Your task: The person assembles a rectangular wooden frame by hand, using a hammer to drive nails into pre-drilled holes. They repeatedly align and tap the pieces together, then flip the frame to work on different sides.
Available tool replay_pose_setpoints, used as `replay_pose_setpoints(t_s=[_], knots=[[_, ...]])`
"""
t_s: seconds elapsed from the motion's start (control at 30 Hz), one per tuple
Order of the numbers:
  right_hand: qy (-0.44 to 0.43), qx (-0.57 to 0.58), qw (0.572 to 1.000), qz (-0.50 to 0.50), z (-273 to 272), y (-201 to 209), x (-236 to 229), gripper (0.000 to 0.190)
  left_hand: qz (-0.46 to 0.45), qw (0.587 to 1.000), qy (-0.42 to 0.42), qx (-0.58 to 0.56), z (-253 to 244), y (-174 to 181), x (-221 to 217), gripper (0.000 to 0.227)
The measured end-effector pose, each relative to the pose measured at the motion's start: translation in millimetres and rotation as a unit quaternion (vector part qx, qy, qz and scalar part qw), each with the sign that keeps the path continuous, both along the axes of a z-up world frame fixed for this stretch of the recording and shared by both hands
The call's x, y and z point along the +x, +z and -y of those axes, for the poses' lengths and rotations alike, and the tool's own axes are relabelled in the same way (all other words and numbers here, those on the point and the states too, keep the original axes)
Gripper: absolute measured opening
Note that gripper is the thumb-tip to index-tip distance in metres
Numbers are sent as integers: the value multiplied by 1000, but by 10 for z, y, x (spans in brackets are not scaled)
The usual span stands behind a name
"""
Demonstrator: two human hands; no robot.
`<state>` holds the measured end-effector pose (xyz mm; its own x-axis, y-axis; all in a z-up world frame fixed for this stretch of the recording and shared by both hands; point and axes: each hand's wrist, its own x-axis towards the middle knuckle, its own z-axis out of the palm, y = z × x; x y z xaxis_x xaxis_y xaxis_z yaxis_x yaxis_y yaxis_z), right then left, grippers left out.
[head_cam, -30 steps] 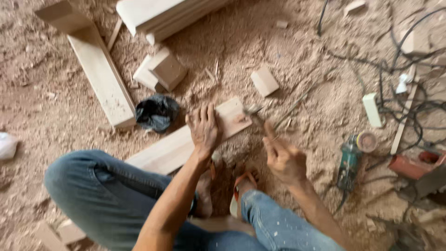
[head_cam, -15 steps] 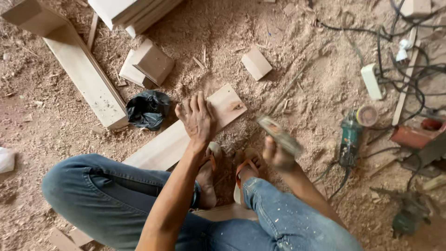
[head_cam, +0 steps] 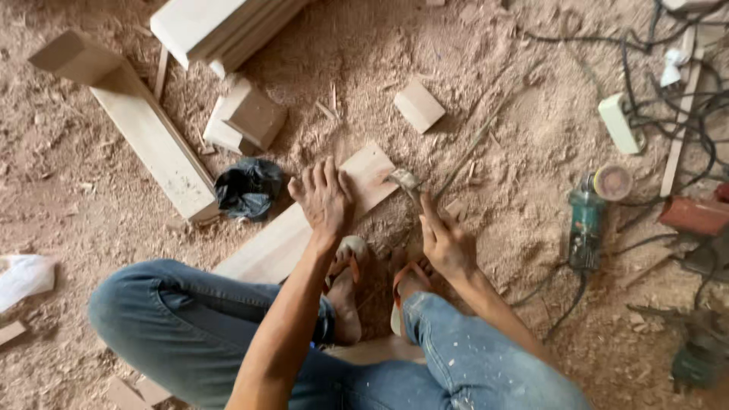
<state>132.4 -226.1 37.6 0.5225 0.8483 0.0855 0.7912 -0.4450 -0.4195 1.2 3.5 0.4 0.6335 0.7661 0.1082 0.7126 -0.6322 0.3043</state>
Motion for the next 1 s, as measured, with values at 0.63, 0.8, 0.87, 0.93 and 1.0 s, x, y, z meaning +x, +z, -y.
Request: replay_pose_setpoints(t_s=[0.63, 0.8, 0.87, 0.93, 1.0], knots=[[-323, 101, 789, -512, 513, 27, -266, 62, -179, 969, -138, -102, 29, 329, -1044, 47], [-342, 102, 745, -563, 492, 78, -240, 64, -178, 965, -171, -84, 43, 42, -1121, 60], [-339, 96, 746, -565, 415, 33, -222, 63, -78, 963, -219, -133, -61, -28, -1037, 78], [-328, 63, 741, -583, 385, -12, -194, 62, -79, 965, -198, -149, -115, -85, -852, 59], [-324, 48, 717, -615, 322, -38, -58, 62, -58, 978, -198, -14, -217, -158, -507, 71]])
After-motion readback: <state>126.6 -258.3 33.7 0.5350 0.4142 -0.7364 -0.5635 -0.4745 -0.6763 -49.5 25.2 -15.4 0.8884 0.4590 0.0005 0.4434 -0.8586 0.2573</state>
